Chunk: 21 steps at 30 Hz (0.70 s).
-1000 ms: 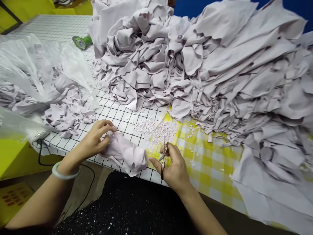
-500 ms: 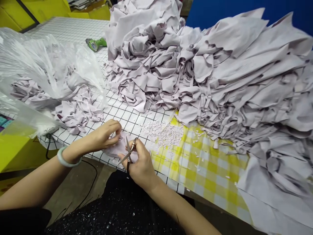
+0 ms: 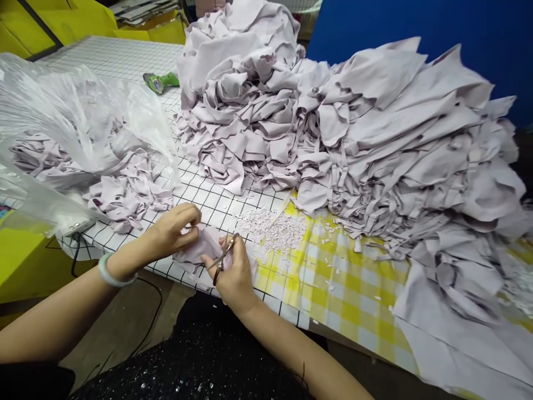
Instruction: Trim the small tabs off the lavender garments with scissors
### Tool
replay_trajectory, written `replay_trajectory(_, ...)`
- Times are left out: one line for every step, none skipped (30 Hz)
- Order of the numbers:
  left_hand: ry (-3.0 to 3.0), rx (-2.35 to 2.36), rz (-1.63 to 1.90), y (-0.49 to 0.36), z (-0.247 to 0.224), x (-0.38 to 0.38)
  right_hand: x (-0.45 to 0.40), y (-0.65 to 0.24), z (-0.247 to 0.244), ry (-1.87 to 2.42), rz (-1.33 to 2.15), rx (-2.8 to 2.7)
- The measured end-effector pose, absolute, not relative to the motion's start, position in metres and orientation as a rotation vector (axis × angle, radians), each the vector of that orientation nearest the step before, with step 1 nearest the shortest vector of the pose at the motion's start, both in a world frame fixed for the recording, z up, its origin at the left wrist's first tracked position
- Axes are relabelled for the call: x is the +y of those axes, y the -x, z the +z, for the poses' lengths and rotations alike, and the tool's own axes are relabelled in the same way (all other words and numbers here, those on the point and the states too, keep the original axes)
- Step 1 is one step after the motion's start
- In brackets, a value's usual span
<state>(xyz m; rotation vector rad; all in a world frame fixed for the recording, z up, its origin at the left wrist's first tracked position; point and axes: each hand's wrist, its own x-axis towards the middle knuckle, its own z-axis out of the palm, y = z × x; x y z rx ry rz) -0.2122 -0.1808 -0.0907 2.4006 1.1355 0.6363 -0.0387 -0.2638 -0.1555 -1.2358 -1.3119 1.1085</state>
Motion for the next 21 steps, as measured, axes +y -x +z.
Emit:
replay_trajectory(-2.374, 1.166, 0.726, 0.211, -0.079, -0.186, -0.262, 0.041, -0.150, 1.233, 1.069, -1.337)
replay_trajectory(-2.308, 1.200, 0.799, 0.209, -0.066, -0.192, -0.259, 0.043, -0.143, 1.226, 1.041, -1.365)
replay_trajectory(-2.191, 1.232, 0.835, 0.209, -0.054, -0.198, -0.255, 0.046, -0.136, 1.215, 1.031, -1.386)
replay_trajectory(-2.035, 1.245, 0.825, 0.209, -0.043, -0.203, -0.250, 0.049, -0.130, 1.197, 1.046, -1.392)
replay_trajectory(-1.858, 1.232, 0.777, 0.210, -0.034, -0.207, -0.245, 0.051, -0.124, 1.174, 1.082, -1.375)
replay_trajectory(-1.681, 1.190, 0.702, 0.212, -0.028, -0.211, -0.240, 0.051, -0.118, 1.147, 1.133, -1.340)
replay_trajectory(-1.515, 1.130, 0.615, 0.214, -0.024, -0.213, -0.235, 0.051, -0.113, 1.117, 1.188, -1.300)
replay_trajectory(-1.364, 1.063, 0.534, 0.217, -0.023, -0.214, -0.230, 0.050, -0.109, 1.090, 1.234, -1.260)
replay_trajectory(-1.232, 0.989, 0.470, 0.220, -0.025, -0.215, -0.226, 0.047, -0.106, 1.064, 1.269, -1.237)
replay_trajectory(-1.112, 0.925, 0.423, 0.223, -0.027, -0.215, -0.223, 0.044, -0.103, 1.039, 1.300, -1.231)
replay_trajectory(-1.007, 0.883, 0.396, 0.225, -0.030, -0.216, -0.219, 0.041, -0.100, 1.012, 1.334, -1.230)
replay_trajectory(-0.934, 0.864, 0.385, 0.226, -0.033, -0.216, -0.216, 0.037, -0.098, 0.981, 1.371, -1.224)
replay_trajectory(-0.909, 0.871, 0.382, 0.227, -0.035, -0.218, -0.212, 0.034, -0.096, 0.955, 1.407, -1.207)
replay_trajectory(-0.940, 0.892, 0.373, 0.227, -0.036, -0.219, -0.209, 0.032, -0.095, 0.934, 1.440, -1.178)
replay_trajectory(-1.016, 0.923, 0.362, 0.226, -0.034, -0.221, -0.206, 0.030, -0.095, 0.915, 1.471, -1.137)
replay_trajectory(-1.124, 0.951, 0.357, 0.224, -0.031, -0.223, -0.203, 0.030, -0.095, 0.894, 1.501, -1.083)
replay_trajectory(-1.255, 0.967, 0.368, 0.222, -0.027, -0.225, -0.201, 0.033, -0.096, 0.868, 1.538, -1.022)
replay_trajectory(-1.396, 0.975, 0.406, 0.219, -0.022, -0.226, -0.200, 0.037, -0.098, 0.836, 1.589, -0.960)
replay_trajectory(-1.537, 0.981, 0.481, 0.215, -0.018, -0.228, -0.200, 0.043, -0.100, 0.793, 1.656, -0.901)
replay_trajectory(-1.669, 0.984, 0.592, 0.211, -0.015, -0.229, -0.202, 0.050, -0.102, 0.743, 1.729, -0.847)
replay_trajectory(-1.772, 0.982, 0.722, 0.206, -0.015, -0.229, -0.204, 0.058, -0.104, 0.697, 1.799, -0.800)
